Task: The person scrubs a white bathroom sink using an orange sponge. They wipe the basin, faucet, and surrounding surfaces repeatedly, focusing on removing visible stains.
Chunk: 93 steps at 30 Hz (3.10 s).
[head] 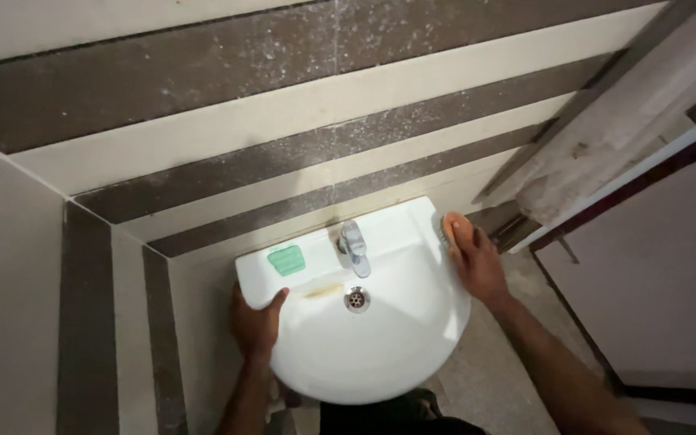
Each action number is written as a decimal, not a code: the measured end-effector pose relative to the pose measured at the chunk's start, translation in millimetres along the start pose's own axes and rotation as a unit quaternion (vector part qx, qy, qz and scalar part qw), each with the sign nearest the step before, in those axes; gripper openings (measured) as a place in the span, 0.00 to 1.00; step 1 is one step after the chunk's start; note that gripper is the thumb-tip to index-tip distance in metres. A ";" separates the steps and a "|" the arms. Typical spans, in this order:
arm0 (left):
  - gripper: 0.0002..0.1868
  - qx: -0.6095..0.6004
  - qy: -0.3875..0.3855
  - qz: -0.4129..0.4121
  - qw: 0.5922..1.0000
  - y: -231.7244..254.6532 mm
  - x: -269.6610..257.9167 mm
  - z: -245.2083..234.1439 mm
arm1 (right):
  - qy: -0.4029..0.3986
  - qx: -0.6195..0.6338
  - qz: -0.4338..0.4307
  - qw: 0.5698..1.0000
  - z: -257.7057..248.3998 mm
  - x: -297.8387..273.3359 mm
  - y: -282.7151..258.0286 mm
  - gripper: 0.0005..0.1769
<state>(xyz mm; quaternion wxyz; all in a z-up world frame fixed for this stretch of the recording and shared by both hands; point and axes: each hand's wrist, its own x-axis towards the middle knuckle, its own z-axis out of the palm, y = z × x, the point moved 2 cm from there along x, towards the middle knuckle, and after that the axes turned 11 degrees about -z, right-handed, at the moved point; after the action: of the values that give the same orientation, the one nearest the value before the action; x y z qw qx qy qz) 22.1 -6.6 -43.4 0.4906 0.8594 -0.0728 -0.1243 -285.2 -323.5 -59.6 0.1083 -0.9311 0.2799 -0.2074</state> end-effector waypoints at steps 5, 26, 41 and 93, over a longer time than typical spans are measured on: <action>0.36 0.003 0.001 0.002 1.000 8.2 -1.0 -2.8 | -0.037 0.038 -0.081 0.995 -14.0 -19.0 -23.8 0.33; 0.32 -0.015 -0.009 0.017 1.000 6.6 0.7 -2.4 | -0.166 0.001 -0.072 0.984 -18.3 -74.1 -20.6 0.31; 0.36 0.022 0.000 -0.003 1.000 0.3 3.3 1.9 | -0.119 0.073 -0.095 0.986 -41.0 -79.8 -47.3 0.32; 0.37 0.033 0.002 -0.006 0.999 -0.7 0.8 -0.1 | -0.131 0.057 0.128 0.981 -34.3 -115.5 -51.9 0.45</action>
<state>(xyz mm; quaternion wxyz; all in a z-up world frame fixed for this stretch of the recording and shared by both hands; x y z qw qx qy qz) 23.0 -6.4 -44.1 0.4614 0.8758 -0.0709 -0.1225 -363.3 -218.4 -50.2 0.2222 -0.8989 0.3684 -0.0834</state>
